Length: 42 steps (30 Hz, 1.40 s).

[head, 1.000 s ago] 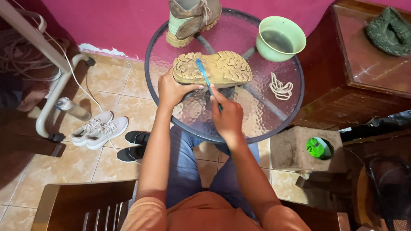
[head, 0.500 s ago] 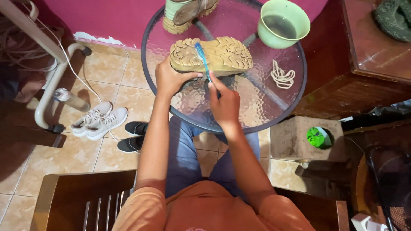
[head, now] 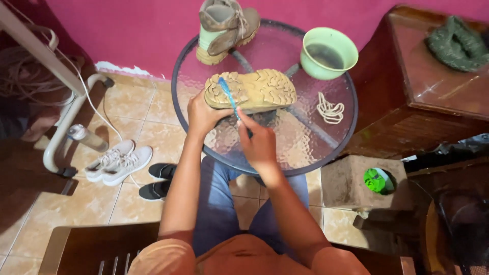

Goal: A person is cleaning the sole of a boot using a toothbrush and water at a glass table.

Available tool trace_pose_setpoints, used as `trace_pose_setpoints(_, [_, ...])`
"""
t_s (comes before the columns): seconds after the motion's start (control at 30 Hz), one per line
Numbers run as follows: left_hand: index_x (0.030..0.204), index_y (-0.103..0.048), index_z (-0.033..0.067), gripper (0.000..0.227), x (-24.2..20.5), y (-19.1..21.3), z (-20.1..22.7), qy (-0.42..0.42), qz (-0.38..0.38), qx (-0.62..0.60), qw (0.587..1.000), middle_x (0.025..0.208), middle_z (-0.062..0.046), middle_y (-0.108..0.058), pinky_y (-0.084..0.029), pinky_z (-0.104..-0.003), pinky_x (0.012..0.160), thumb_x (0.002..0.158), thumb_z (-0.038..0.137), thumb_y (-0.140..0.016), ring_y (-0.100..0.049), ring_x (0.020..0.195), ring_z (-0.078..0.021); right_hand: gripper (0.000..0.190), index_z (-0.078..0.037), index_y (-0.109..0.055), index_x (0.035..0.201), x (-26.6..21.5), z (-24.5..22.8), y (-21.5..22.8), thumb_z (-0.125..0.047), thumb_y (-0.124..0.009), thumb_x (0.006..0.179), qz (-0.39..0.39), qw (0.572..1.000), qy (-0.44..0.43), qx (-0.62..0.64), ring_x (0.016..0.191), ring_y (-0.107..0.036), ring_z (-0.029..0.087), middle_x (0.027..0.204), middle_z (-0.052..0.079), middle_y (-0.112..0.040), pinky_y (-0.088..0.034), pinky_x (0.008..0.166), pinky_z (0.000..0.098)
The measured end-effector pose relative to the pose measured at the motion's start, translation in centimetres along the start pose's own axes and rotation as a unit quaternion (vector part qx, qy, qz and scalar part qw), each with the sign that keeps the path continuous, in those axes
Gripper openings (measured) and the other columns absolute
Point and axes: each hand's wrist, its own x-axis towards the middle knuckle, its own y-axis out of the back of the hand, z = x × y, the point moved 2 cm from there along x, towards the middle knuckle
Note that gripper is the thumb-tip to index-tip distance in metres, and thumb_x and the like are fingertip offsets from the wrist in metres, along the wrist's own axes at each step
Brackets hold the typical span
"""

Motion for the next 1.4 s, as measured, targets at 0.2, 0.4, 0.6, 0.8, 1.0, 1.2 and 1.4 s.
trace_pose_setpoints(0.2, [0.097, -0.072, 0.0055, 0.069, 0.0, 1.1, 3.8, 0.0, 0.001, -0.008, 1.0, 0.087, -0.02, -0.076, -0.059, -0.049, 0.078, 0.041, 0.03, -0.103, -0.073, 0.091, -0.0419, 0.039, -0.034, -0.071, 0.131, -3.0, -2.0, 1.6, -0.023, -0.064, 0.094, -0.028, 0.997, -0.072, 0.005, 0.088, -0.075, 0.031, 0.098, 0.006, -0.079, -0.06, 0.075, 0.0448])
trace_pose_setpoints(0.4, [0.097, -0.073, 0.0064, 0.07, 0.7, 0.8, 2.5, -0.023, 0.005, -0.048, 0.999, 0.087, -0.015, -0.077, -0.059, -0.047, 0.076, 0.04, 0.029, -0.106, -0.074, 0.091, -0.0363, 0.039, -0.029, -0.071, 0.133, -2.6, -0.7, 1.7, -0.019, -0.065, 0.095, -0.009, 0.999, -0.044, 0.015, 0.096, -0.072, 0.036, 0.102, 0.012, -0.077, -0.059, 0.077, 0.0507])
trace_pose_setpoints(0.6, [0.09, -0.072, 0.0045, 0.064, -0.2, 1.2, 2.8, -0.059, 0.025, -0.035, 0.997, 0.082, -0.018, -0.075, -0.058, -0.045, 0.074, 0.04, 0.026, -0.106, -0.074, 0.085, -0.0385, 0.038, -0.03, -0.071, 0.133, 0.0, 0.2, 0.3, -0.028, -0.062, 0.097, -0.004, 0.999, -0.017, -0.044, 0.097, -0.073, 0.035, 0.103, 0.009, -0.079, -0.058, 0.084, 0.0504])
trace_pose_setpoints(0.8, [0.091, -0.073, 0.0056, 0.063, -0.2, 1.2, 3.2, -0.037, 0.019, -0.038, 0.998, 0.08, -0.018, -0.074, -0.058, -0.046, 0.073, 0.041, 0.028, -0.104, -0.074, 0.085, -0.0401, 0.042, -0.028, -0.072, 0.131, -3.9, -1.9, 1.5, -0.014, -0.067, 0.092, 0.007, 0.999, -0.031, 0.026, 0.09, -0.075, 0.03, 0.099, 0.01, -0.079, -0.061, 0.071, 0.0417])
trace_pose_setpoints(1.0, [0.091, -0.071, 0.0142, 0.062, -0.1, 0.2, 1.9, -0.053, 0.013, 0.069, 0.996, 0.078, -0.011, -0.074, -0.056, -0.048, 0.074, 0.045, 0.044, -0.099, -0.074, 0.082, -0.0341, 0.037, -0.027, -0.074, 0.127, -1.1, -1.7, -0.9, -0.018, -0.066, 0.092, 0.016, 0.997, 0.074, -0.027, 0.086, -0.075, 0.031, 0.094, 0.009, -0.079, -0.06, 0.074, 0.0476])
trace_pose_setpoints(1.2, [0.098, -0.072, 0.0044, 0.066, -0.3, 1.3, 3.4, -0.033, -0.003, -0.031, 0.999, 0.084, -0.02, -0.075, -0.057, -0.049, 0.079, 0.045, 0.032, -0.099, -0.073, 0.088, -0.0438, 0.041, -0.032, -0.071, 0.131, -2.3, -1.8, -1.1, -0.021, -0.062, 0.093, 0.006, 0.998, 0.051, -0.037, 0.087, -0.076, 0.031, 0.1, 0.006, -0.079, -0.06, 0.076, 0.0479])
trace_pose_setpoints(1.4, [0.096, -0.072, 0.0089, 0.069, -0.4, 1.4, 3.8, -0.082, 0.02, -0.027, 0.996, 0.081, -0.016, -0.075, -0.057, -0.045, 0.075, 0.041, 0.036, -0.105, -0.075, 0.085, -0.0378, 0.042, -0.03, -0.072, 0.131, -3.6, -2.1, 1.3, -0.016, -0.064, 0.092, -0.023, 1.0, 0.01, -0.011, 0.089, -0.073, 0.036, 0.104, 0.006, -0.078, -0.059, 0.077, 0.0525])
